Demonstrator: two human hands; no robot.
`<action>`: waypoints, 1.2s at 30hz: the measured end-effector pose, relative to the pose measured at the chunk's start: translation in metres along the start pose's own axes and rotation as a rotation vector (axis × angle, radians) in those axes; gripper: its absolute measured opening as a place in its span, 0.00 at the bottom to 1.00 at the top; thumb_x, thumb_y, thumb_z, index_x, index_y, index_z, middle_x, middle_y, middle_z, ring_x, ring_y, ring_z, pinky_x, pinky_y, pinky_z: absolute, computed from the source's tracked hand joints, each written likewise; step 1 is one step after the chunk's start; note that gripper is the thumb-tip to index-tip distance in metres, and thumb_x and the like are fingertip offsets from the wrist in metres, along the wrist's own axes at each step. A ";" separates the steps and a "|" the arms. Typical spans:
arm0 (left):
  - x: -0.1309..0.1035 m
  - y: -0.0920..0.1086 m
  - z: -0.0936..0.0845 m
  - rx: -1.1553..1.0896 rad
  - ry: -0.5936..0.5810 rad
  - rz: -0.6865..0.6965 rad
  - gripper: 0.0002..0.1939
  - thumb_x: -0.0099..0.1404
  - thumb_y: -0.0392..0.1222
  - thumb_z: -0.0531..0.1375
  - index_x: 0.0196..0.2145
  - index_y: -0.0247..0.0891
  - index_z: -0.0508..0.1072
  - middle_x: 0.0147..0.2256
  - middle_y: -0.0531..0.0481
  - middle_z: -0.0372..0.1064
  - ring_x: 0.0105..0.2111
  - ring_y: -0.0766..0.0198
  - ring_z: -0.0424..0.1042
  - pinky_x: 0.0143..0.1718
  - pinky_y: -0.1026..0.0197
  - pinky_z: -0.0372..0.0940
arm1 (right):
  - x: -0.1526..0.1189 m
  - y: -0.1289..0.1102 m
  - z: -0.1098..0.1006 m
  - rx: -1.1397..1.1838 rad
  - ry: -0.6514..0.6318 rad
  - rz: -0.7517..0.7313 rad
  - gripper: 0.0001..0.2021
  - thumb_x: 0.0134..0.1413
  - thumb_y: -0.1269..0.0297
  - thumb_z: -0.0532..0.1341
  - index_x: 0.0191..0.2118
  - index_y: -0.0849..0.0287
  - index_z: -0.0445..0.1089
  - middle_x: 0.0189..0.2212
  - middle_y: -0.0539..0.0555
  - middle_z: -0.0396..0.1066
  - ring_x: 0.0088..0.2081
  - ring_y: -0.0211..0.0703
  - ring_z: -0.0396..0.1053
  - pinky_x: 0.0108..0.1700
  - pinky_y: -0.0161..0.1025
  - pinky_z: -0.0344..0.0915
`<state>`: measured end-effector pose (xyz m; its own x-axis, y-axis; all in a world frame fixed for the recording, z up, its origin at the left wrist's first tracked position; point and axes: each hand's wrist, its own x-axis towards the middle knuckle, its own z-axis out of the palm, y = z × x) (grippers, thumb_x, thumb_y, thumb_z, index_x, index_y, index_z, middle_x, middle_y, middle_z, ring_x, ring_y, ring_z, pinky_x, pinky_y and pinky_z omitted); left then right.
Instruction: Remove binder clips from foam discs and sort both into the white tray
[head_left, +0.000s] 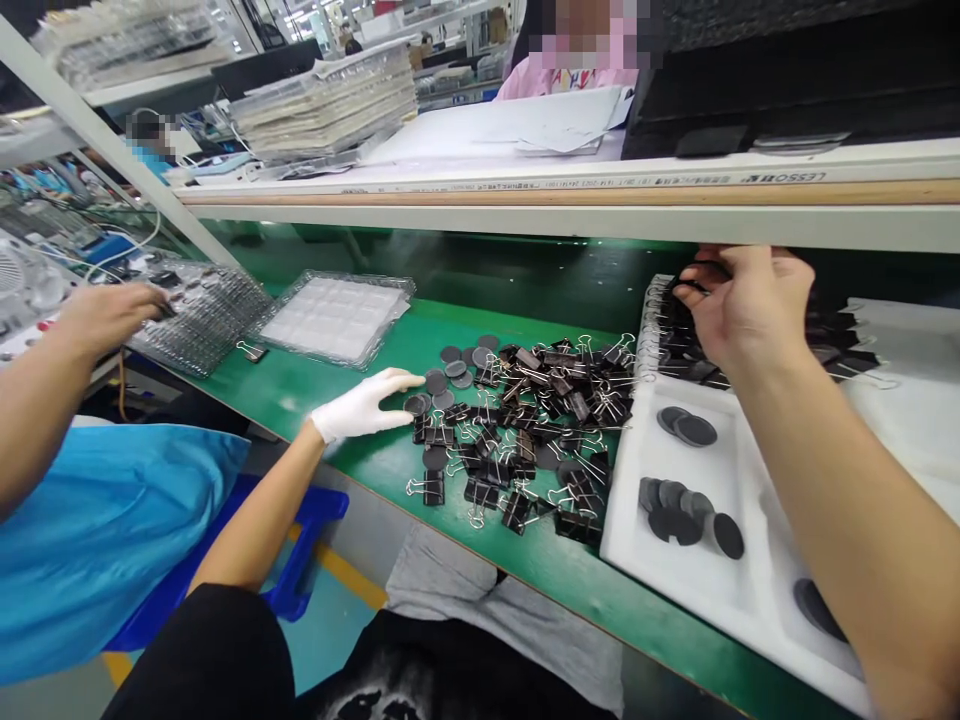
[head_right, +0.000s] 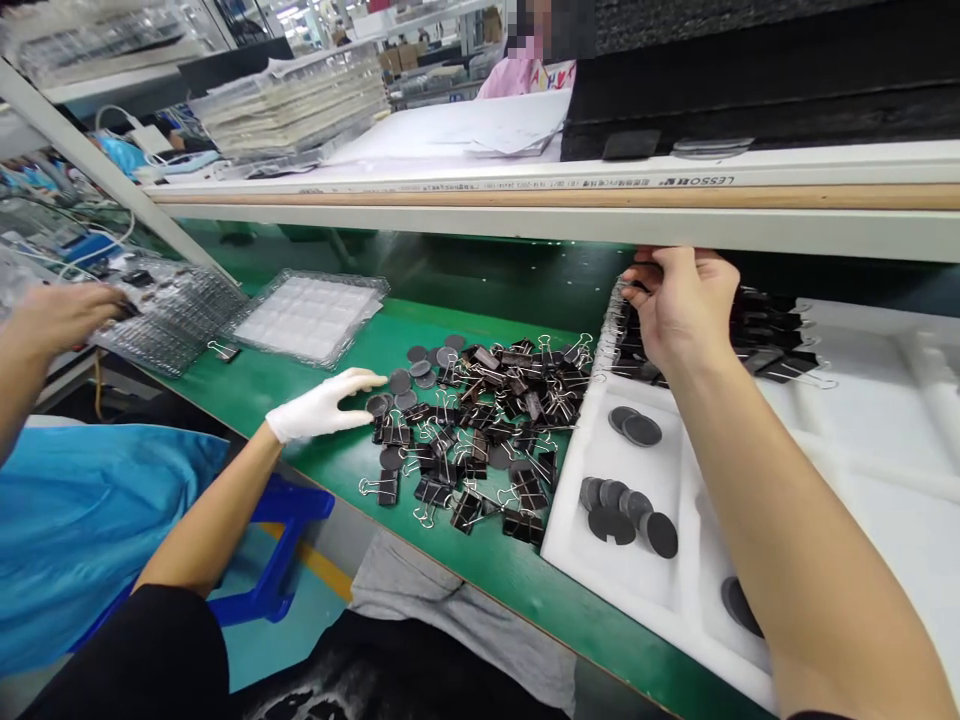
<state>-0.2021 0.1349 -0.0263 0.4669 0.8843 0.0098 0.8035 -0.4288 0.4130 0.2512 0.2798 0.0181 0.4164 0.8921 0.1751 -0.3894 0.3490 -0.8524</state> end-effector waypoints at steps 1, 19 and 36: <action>-0.001 -0.002 0.005 0.038 0.023 0.012 0.28 0.70 0.49 0.63 0.66 0.44 0.70 0.61 0.44 0.68 0.59 0.56 0.70 0.63 0.52 0.65 | 0.000 0.000 -0.001 0.004 -0.007 -0.002 0.05 0.43 0.76 0.57 0.24 0.60 0.67 0.23 0.48 0.65 0.21 0.34 0.64 0.23 0.33 0.60; 0.120 0.019 -0.001 -0.208 0.260 0.046 0.27 0.66 0.54 0.62 0.57 0.34 0.77 0.53 0.41 0.77 0.51 0.59 0.76 0.58 0.53 0.70 | -0.002 0.000 0.000 0.012 -0.019 -0.023 0.06 0.44 0.76 0.58 0.25 0.60 0.70 0.23 0.48 0.66 0.21 0.33 0.64 0.22 0.30 0.61; 0.180 0.032 0.033 -0.444 0.123 0.152 0.23 0.68 0.55 0.61 0.50 0.36 0.81 0.48 0.44 0.78 0.47 0.59 0.77 0.51 0.56 0.71 | 0.008 0.009 -0.011 -0.058 -0.072 -0.163 0.03 0.44 0.70 0.56 0.26 0.59 0.67 0.25 0.50 0.65 0.23 0.36 0.65 0.25 0.35 0.59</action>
<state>-0.0800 0.2744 -0.0412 0.4980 0.8445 0.1971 0.4816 -0.4583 0.7470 0.2601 0.2866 0.0057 0.4095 0.8442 0.3459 -0.2730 0.4752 -0.8365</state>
